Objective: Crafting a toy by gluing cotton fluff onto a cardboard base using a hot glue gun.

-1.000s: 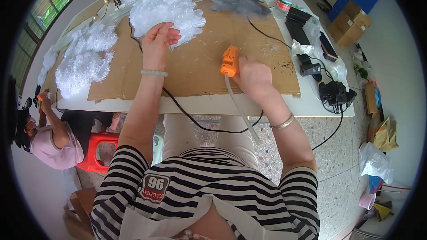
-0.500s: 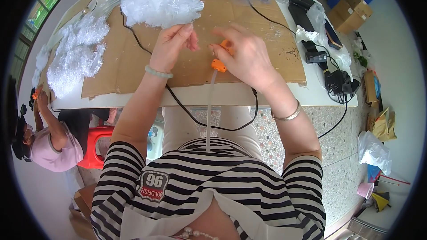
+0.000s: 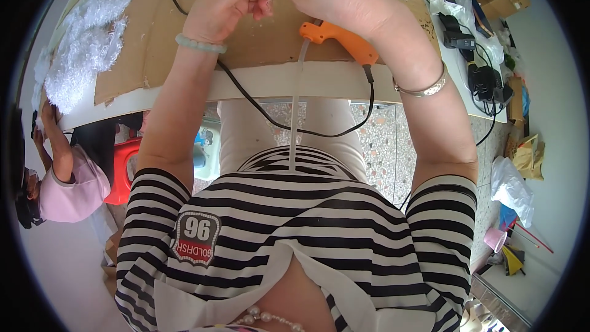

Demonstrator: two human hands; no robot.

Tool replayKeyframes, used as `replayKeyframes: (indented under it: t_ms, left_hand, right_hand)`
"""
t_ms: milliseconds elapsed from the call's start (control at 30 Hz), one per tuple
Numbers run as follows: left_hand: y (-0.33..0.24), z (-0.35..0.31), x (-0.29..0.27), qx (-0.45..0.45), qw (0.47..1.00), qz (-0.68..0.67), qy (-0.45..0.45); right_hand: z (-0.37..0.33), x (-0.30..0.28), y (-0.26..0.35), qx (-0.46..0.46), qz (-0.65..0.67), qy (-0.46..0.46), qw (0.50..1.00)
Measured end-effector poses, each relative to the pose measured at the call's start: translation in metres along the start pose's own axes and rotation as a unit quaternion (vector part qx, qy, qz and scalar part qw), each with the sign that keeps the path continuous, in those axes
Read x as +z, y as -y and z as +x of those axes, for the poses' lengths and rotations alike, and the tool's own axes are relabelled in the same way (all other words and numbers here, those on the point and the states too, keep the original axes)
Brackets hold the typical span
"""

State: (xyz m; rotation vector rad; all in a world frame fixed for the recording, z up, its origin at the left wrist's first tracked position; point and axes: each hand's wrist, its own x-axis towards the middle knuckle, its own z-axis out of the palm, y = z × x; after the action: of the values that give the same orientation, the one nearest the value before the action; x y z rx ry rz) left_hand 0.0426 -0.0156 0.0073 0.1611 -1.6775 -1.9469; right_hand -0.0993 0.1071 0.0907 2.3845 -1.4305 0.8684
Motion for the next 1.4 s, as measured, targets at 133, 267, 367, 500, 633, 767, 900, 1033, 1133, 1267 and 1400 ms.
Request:
replayKeyframes:
  t_ms: [133, 267, 367, 500, 633, 767, 900, 1033, 1133, 1267, 1400]
  left_hand:
    - [-0.003, 0.001, 0.000, -0.008, 0.997, 0.073, 0.031]
    - [-0.004, -0.002, 0.012, -0.039, 0.993, 0.104, 0.032]
    - [-0.005, -0.002, 0.016, -0.030, 0.995, 0.091, 0.037]
    - [-0.008, -0.005, 0.013, -0.051, 0.993, 0.103, 0.037]
    - [-0.006, -0.003, 0.014, -0.029, 0.996, 0.081, 0.027]
    - [-0.003, -0.002, 0.012, -0.043, 0.996, 0.076, 0.025]
    - [-0.002, -0.004, 0.013, -0.019, 0.999, 0.041, -0.001]
    - [0.006, -0.002, 0.015, -0.003, 1.000, 0.012, -0.025]
    - [0.007, -0.003, 0.014, 0.004, 0.999, -0.014, -0.038]
    - [0.003, -0.003, 0.015, 0.037, 0.999, 0.001, -0.036]
    - [0.000, -0.001, 0.019, 0.061, 0.996, 0.040, -0.044]
  right_hand:
    - [-0.006, -0.003, 0.000, 0.051, -0.021, 0.074, 0.996]
    - [-0.025, 0.011, -0.009, 0.142, 0.086, 0.000, 0.986]
    - [-0.034, 0.011, -0.024, 0.172, 0.075, -0.048, 0.981]
    - [-0.038, 0.005, -0.023, 0.290, 0.182, -0.085, 0.936]
    - [-0.031, 0.006, -0.007, 0.250, 0.208, -0.013, 0.946]
    - [-0.026, 0.017, 0.000, 0.223, 0.174, -0.041, 0.958]
    - [-0.017, 0.020, 0.007, 0.221, 0.125, -0.063, 0.965]
    - [-0.010, 0.023, 0.012, 0.205, 0.157, -0.108, 0.960]
    - [-0.004, 0.019, 0.017, 0.232, 0.222, -0.100, 0.942]
    - [-0.005, 0.027, 0.015, 0.261, 0.300, -0.087, 0.913]
    - [-0.011, 0.032, 0.003, 0.161, 0.014, -0.075, 0.984]
